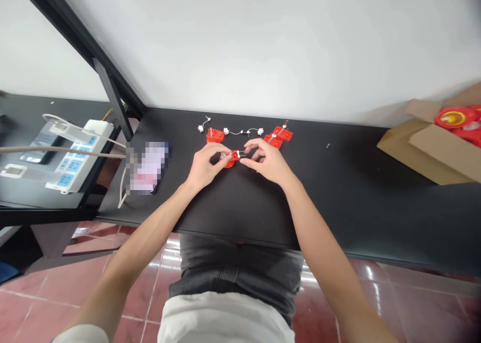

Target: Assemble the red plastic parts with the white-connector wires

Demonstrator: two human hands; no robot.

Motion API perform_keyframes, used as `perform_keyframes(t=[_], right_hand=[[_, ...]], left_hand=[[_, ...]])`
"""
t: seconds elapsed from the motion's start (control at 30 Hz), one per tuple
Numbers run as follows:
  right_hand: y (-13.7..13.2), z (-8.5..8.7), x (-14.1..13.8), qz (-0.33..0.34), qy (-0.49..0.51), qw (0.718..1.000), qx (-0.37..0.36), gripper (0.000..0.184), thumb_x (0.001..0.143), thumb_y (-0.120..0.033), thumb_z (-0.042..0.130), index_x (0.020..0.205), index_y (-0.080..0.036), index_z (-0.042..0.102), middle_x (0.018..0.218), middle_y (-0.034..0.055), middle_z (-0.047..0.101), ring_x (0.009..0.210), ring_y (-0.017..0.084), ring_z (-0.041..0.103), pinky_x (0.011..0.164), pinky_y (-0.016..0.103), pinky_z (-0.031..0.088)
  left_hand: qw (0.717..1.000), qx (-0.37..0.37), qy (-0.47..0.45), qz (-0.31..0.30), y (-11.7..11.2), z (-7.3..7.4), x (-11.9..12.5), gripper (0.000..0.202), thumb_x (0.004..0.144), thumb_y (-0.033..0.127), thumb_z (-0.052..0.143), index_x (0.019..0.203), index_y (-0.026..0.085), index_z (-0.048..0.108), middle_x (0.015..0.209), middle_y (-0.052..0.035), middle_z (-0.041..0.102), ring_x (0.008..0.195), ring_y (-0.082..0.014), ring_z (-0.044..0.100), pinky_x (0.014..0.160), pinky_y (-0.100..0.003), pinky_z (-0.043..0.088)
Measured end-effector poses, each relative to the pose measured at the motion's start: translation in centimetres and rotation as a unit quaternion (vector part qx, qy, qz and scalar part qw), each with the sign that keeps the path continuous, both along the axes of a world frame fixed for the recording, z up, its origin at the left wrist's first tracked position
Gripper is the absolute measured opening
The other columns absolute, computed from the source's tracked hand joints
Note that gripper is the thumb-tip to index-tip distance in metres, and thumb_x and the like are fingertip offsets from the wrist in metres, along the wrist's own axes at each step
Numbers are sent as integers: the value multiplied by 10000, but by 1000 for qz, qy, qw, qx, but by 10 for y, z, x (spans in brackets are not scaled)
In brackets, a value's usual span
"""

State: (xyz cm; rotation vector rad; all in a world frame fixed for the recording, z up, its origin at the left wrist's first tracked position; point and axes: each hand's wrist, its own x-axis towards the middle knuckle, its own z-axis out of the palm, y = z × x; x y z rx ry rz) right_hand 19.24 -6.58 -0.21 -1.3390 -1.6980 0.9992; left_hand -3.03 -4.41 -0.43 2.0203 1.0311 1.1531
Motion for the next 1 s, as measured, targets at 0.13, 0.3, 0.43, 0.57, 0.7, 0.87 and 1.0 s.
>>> perform_keyframes(t=[0.13, 0.3, 0.43, 0.57, 0.7, 0.87, 1.0], right_hand=[[1, -5, -7, 37, -9, 999, 38, 495, 867, -331, 730, 1351, -275, 638, 1343, 83, 627, 765, 140, 625, 722, 336, 563], [5, -11, -16, 42, -17, 997, 63, 252, 915, -302, 692, 1144, -222, 759, 1146, 74, 711, 741, 146, 596, 739, 334, 542], [7, -12, -16, 38, -9, 996, 74, 214, 898, -287, 722, 1090, -210, 773, 1103, 67, 722, 699, 132, 576, 717, 322, 525], [7, -11, -15, 28, -7, 997, 73, 208, 874, -272, 748, 1071, -210, 773, 1080, 57, 726, 678, 120, 569, 708, 313, 523], [7, -9, -13, 31, 29, 999, 21, 254, 880, -331, 741, 1102, -207, 746, 1086, 60, 737, 679, 121, 604, 650, 292, 534], [7, -6, -9, 21, 111, 990, -85, 257, 947, -401, 652, 1073, -180, 695, 880, 52, 739, 588, 110, 612, 476, 226, 476], [7, -5, -10, 32, 155, 981, -114, 212, 912, -383, 714, 956, -176, 693, 813, 37, 728, 580, 101, 614, 482, 213, 487]], left_hand=[[1000, 21, 10, 5, 2, -2, -1, 143, 951, 327, 687, 946, 199, 749, 973, -55, 776, 924, -176, 707, 895, -332, 572], [998, 59, 31, -3, 4, -6, -2, 137, 938, 321, 721, 994, 206, 772, 942, -41, 782, 869, -160, 708, 853, -305, 591], [994, 98, 38, -11, 7, -9, -3, 153, 972, 301, 678, 1031, 213, 789, 993, -53, 784, 902, -163, 723, 851, -312, 604], [988, 138, 66, -15, 10, -10, -5, 174, 984, 240, 652, 1089, 202, 784, 1018, -67, 767, 932, -157, 717, 852, -305, 604], [986, 141, 90, -12, 10, -10, -7, 190, 987, 229, 645, 1119, 204, 779, 1019, -68, 755, 927, -153, 710, 840, -298, 602], [991, 114, 73, 15, 9, -9, -6, 160, 973, 272, 675, 1072, 211, 785, 1001, -57, 771, 900, -157, 720, 845, -308, 607], [991, 114, 70, 18, 6, -5, -4, 100, 955, 243, 697, 977, 193, 781, 954, -51, 784, 888, -160, 726, 855, -310, 609]])
